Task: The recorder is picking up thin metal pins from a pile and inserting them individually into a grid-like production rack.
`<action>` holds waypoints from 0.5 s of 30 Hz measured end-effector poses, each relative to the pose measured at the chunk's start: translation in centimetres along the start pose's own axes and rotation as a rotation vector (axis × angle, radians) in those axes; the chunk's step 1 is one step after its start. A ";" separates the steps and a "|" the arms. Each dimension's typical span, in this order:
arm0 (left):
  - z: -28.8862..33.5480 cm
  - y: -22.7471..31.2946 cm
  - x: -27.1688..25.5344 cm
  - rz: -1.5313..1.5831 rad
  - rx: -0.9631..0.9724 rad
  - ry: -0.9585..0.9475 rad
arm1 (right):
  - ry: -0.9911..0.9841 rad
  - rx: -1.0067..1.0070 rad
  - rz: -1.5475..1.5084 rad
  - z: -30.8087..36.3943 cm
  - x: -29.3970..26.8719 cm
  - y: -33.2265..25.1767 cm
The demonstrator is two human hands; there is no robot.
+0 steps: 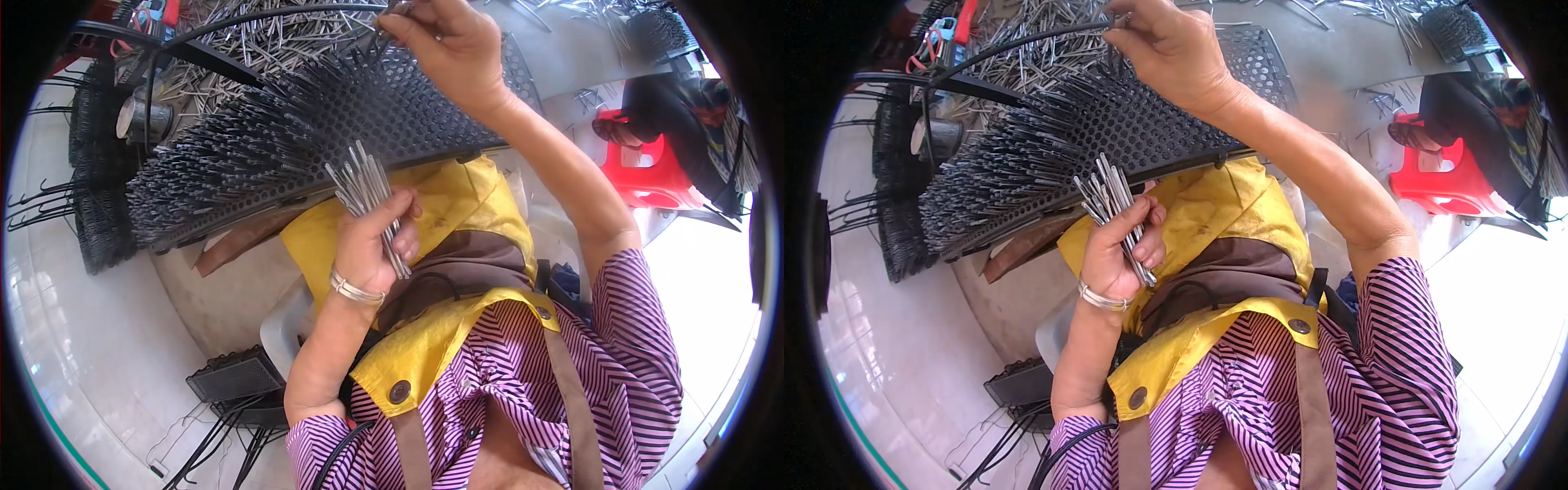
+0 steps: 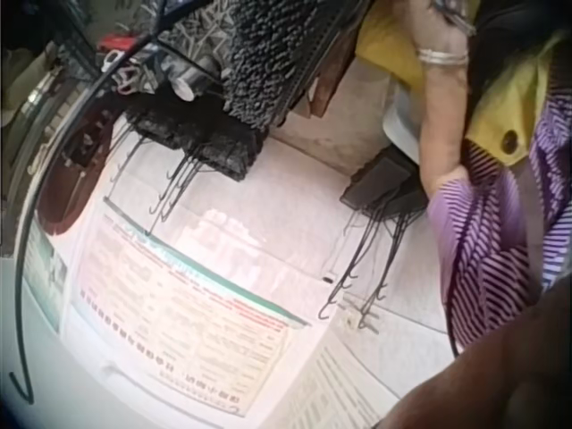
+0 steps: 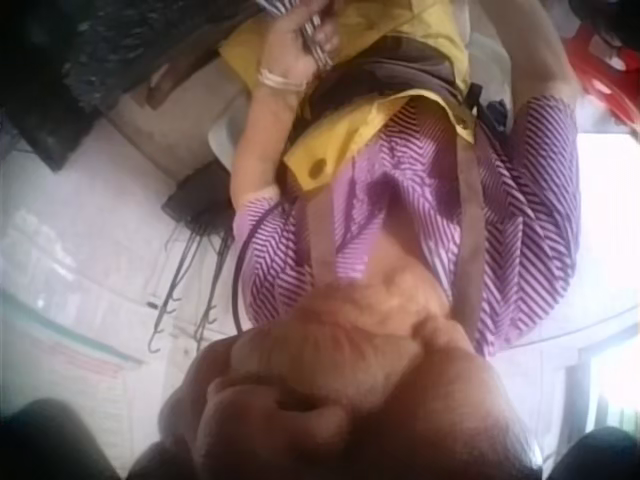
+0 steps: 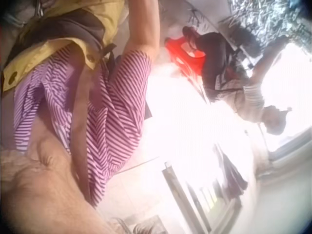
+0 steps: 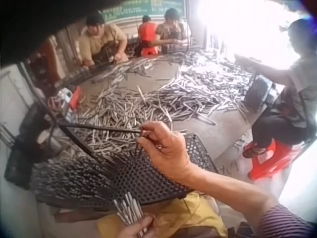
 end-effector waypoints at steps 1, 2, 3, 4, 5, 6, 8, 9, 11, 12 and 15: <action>0.0 0.0 0.0 0.002 -0.003 0.000 | -0.002 0.002 0.002 0.0 0.0 0.0; 0.0 0.1 0.0 -0.006 0.004 0.012 | 0.008 -0.024 0.003 -0.1 -0.1 -0.2; 0.0 0.1 0.0 -0.015 0.011 0.024 | 0.019 -0.050 0.003 -0.1 -0.1 -0.3; 0.0 0.1 -0.1 -0.014 0.010 0.024 | 0.018 -0.050 0.004 0.0 -0.1 -0.3; -0.1 0.0 -0.1 -0.003 0.004 0.017 | 0.002 -0.032 -0.014 0.0 0.0 0.0; -0.1 -0.1 -0.2 0.008 -0.003 0.010 | -0.014 -0.014 -0.033 0.1 0.1 0.2; 0.0 0.0 0.0 -0.004 0.002 0.019 | -0.027 0.011 -0.023 0.2 0.2 0.3; 0.0 0.0 0.0 -0.016 0.007 0.028 | -0.039 0.035 -0.015 0.2 0.3 0.4; 0.0 -0.1 -0.1 -0.009 0.001 0.021 | -0.051 0.042 -0.041 0.1 0.5 0.5; 0.0 -0.1 -0.1 -0.002 -0.005 0.014 | -0.063 0.050 -0.067 0.1 0.6 0.6; 0.0 0.0 0.1 -0.015 0.010 0.020 | -0.071 0.157 -0.095 0.4 0.9 2.5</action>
Point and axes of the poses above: each hand's wrist, its own z-axis away from the middle knuckle, its own x-axis out of the palm, y = z × x, the point moved 8 cm from there along -z, towards the middle knuckle, and after that the axes turned 11 degrees about y, right-handed, at the moved point
